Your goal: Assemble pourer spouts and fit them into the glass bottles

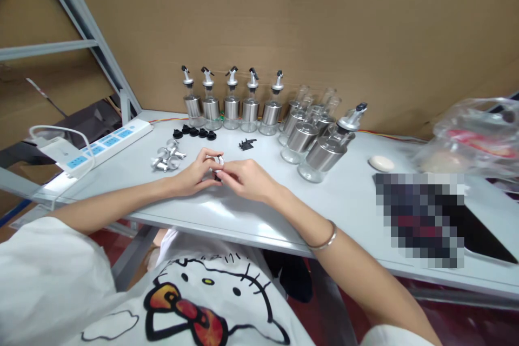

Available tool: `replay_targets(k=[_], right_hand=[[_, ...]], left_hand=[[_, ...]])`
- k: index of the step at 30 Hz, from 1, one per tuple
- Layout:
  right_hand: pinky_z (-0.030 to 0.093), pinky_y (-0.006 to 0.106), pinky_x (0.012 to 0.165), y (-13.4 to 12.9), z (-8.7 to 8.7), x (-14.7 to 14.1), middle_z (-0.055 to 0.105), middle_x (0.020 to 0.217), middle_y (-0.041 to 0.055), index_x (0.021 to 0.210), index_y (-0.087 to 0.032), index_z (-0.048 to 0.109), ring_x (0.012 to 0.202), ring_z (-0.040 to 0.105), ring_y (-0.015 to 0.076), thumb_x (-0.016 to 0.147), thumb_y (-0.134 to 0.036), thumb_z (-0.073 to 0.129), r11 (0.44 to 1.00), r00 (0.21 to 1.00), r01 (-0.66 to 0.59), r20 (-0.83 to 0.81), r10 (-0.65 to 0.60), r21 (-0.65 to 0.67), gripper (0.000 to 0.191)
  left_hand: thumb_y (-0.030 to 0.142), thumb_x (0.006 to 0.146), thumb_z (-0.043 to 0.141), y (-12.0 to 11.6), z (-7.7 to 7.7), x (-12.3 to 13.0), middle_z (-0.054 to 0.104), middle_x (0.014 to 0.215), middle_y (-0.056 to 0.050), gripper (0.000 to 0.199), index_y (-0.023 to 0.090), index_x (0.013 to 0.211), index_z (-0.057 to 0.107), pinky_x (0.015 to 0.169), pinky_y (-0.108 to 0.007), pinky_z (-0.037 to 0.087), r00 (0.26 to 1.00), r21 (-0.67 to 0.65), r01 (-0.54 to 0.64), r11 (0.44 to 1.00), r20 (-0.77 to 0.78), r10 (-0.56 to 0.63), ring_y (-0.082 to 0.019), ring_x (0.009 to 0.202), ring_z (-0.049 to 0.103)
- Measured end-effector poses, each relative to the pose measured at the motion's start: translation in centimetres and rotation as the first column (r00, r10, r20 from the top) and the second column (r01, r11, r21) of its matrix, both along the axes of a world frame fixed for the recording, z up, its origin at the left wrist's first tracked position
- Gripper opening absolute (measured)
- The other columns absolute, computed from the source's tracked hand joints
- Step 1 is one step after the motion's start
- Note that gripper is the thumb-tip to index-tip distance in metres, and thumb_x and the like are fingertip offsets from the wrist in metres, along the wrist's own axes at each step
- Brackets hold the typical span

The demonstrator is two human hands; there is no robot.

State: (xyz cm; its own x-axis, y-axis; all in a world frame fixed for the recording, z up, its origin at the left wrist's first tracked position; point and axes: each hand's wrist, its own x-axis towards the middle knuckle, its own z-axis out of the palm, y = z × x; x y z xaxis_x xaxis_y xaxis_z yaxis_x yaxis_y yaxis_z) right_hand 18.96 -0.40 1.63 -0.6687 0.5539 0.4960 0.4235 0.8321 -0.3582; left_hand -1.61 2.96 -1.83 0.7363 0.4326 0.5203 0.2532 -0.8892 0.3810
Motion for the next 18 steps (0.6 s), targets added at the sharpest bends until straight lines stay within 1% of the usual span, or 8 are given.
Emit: replay_targets(k=[2,5,7,9,11,12,15,18], right_hand=[[0.035,0.022,0.055,0.7,0.2,0.6,0.051,0.056,-0.0021,0.062,-0.018,0.051,0.052,0.045,0.0095,0.094,-0.032,0.041,0.992,0.998,0.031,-0.05,-0.038,-0.126,0.037],[0.036,0.023,0.055,1.2,0.6,1.1,0.051,0.056,-0.002,0.063,-0.017,0.052,0.052,0.045,0.0103,0.094,-0.034,0.04,0.97,0.99,0.111,-0.065,-0.128,-0.215,0.037],[0.038,0.025,0.059,1.5,0.6,1.5,0.058,0.063,0.0009,0.073,-0.017,0.058,0.057,0.051,0.013,0.094,-0.028,0.041,0.963,0.974,0.214,-0.035,-0.222,-0.163,0.03],[0.041,0.03,0.069,2.0,0.4,1.9,0.066,0.08,0.0074,0.087,-0.016,0.063,0.073,0.058,0.0189,0.092,-0.02,0.041,0.951,0.951,0.308,0.037,-0.307,-0.03,0.023],[0.042,0.037,0.078,2.5,-0.2,2.2,0.068,0.096,0.0129,0.101,-0.015,0.064,0.091,0.059,0.0255,0.09,-0.014,0.041,0.934,0.925,0.346,0.134,-0.355,0.087,0.025],[0.042,0.04,0.082,2.7,-0.5,2.3,0.067,0.102,0.0146,0.107,-0.015,0.064,0.099,0.057,0.0279,0.09,-0.014,0.042,0.931,0.915,0.345,0.18,-0.362,0.117,0.028],[0.041,0.047,0.092,3.0,-1.5,2.4,0.062,0.122,0.0168,0.124,-0.015,0.057,0.116,0.052,0.031,0.092,-0.016,0.044,0.946,0.906,0.304,0.273,-0.324,0.115,0.034],[0.034,0.055,0.101,3.0,-2.1,2.2,0.056,0.133,0.0161,0.125,-0.016,0.058,0.128,0.044,0.0326,0.094,-0.02,0.044,0.96,0.904,0.272,0.325,-0.28,0.069,0.034]], left_hand=[[0.044,0.091,0.052,0.0,0.4,0.1,0.042,0.121,-0.013,0.033,0.019,0.113,0.05,0.08,-0.036,0.057,1.0,-0.042,0.009,0.999,-0.025,-0.01,-0.013,0.08,0.061],[0.042,0.091,0.052,-0.2,0.9,0.1,0.044,0.125,-0.014,0.034,0.02,0.117,0.049,0.09,-0.041,0.053,1.0,-0.036,-0.007,0.999,-0.025,0.006,-0.02,0.099,0.061],[0.04,0.092,0.051,-0.3,1.3,0.0,0.044,0.13,-0.015,0.033,0.021,0.119,0.048,0.098,-0.044,0.048,0.999,-0.014,-0.02,1.0,-0.025,0.02,-0.024,0.115,0.055],[0.037,0.093,0.049,-0.4,1.6,0.0,0.044,0.135,-0.016,0.031,0.021,0.12,0.047,0.103,-0.047,0.044,0.999,-0.004,-0.033,0.999,-0.025,0.033,-0.025,0.124,0.05],[0.034,0.094,0.047,-0.4,1.8,-0.1,0.042,0.14,-0.016,0.029,0.021,0.12,0.047,0.105,-0.047,0.041,0.998,-0.005,-0.059,0.998,0.001,0.059,-0.025,0.128,0.047],[0.033,0.095,0.047,-0.3,1.9,-0.1,0.041,0.142,-0.017,0.028,0.021,0.12,0.046,0.106,-0.047,0.041,0.996,-0.003,-0.081,0.997,0.027,0.081,-0.024,0.129,0.046],[0.033,0.095,0.047,0.0,1.9,-0.2,0.037,0.145,-0.018,0.029,0.02,0.12,0.046,0.108,-0.047,0.038,0.979,0.005,-0.168,0.986,0.122,0.166,-0.024,0.133,0.042],[0.035,0.095,0.046,0.3,1.6,-0.2,0.036,0.146,-0.017,0.03,0.02,0.121,0.046,0.109,-0.046,0.037,0.96,-0.004,-0.234,0.972,0.155,0.232,-0.024,0.136,0.039]])
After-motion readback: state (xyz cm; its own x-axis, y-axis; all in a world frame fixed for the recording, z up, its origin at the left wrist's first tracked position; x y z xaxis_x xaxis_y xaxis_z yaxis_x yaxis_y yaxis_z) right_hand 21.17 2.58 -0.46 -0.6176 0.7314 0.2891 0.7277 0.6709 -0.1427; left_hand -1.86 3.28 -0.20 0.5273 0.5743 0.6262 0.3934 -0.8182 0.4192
